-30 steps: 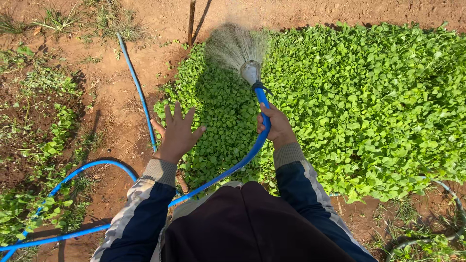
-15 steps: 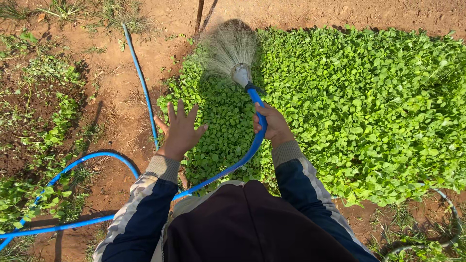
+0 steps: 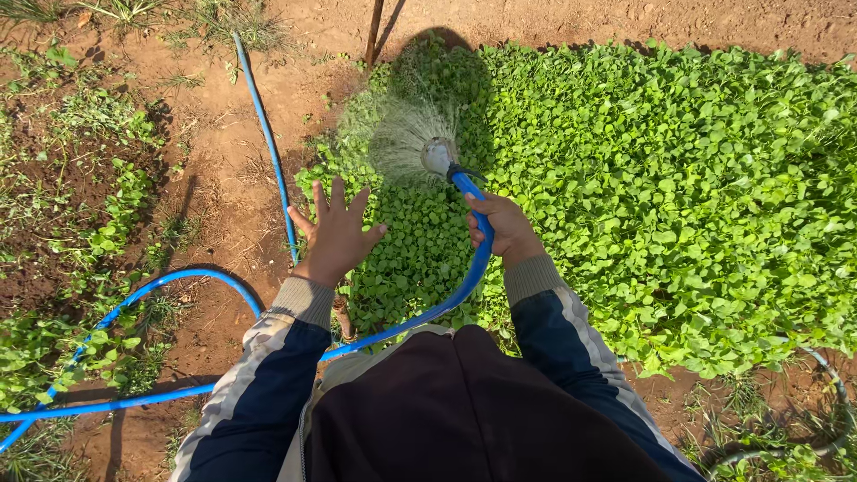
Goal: The person waters green plants in a garden bed using a hose with a spray nozzle, moving the water stream across the vegetation.
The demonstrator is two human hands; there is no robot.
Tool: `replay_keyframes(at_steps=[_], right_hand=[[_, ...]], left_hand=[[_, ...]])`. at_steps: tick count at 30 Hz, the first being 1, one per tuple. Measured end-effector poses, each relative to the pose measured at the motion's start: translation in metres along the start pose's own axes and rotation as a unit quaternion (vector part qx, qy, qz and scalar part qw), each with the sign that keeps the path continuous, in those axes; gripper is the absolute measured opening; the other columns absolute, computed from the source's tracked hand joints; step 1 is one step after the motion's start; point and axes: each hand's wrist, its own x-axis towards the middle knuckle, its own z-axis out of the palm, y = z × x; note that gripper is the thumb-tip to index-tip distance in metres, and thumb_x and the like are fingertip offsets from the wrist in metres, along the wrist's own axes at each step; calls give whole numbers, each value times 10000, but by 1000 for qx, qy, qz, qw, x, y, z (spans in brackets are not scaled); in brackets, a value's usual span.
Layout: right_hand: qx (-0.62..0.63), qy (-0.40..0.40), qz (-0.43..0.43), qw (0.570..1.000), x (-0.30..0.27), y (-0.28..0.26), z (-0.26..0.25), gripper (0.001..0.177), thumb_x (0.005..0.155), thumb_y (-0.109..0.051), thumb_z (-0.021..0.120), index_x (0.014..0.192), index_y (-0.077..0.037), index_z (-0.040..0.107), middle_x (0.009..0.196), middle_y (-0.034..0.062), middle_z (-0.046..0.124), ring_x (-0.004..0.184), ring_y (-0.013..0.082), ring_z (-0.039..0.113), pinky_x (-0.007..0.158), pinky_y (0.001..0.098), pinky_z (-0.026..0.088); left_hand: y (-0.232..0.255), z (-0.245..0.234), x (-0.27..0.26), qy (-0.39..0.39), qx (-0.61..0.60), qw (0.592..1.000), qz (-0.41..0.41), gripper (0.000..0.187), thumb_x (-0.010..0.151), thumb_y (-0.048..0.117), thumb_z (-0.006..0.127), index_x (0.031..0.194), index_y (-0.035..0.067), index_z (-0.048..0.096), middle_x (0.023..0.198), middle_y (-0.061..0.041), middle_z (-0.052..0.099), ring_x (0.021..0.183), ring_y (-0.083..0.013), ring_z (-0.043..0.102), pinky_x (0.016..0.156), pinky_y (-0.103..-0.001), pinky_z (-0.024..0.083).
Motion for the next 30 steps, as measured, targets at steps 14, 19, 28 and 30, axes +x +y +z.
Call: replay_keyframes(at_steps=[14,19,28,30], right_hand=[[1,73,-46,996,-4,-13,1,212,982,-221,679,1110,-93,568,643,18,553,445,150,488,452,359,443],[11,96,-63,993,-4,-22,5,199,983,-215,672,1127,-111,581,631,15,546,438,156,479,455,366,437],[33,132,-124,983,0,-19,-19,189,1001,-242,674,1080,-115,559,643,29,556,447,165,497,454,382,443],[45,145,-132,979,0,-19,-27,188,1000,-245,674,1073,-124,552,643,33,552,446,166,494,451,383,441]], left_hand=[[0,6,3,9,-3,1000,19,762,894,558,653,1536,214,429,1656,-246,162,1527,-506,14,1024,-876,-65],[-1,10,5,4,-3,1000,24,764,906,572,642,1540,208,418,1672,-240,142,1544,-487,-10,1036,-867,-86],[1,11,7,-6,-7,1000,30,783,908,570,641,1556,208,392,1669,-255,117,1538,-494,-18,1033,-860,-102],[3,10,7,-7,-4,999,31,787,904,567,643,1559,213,386,1667,-256,118,1535,-495,-11,1035,-860,-98]])
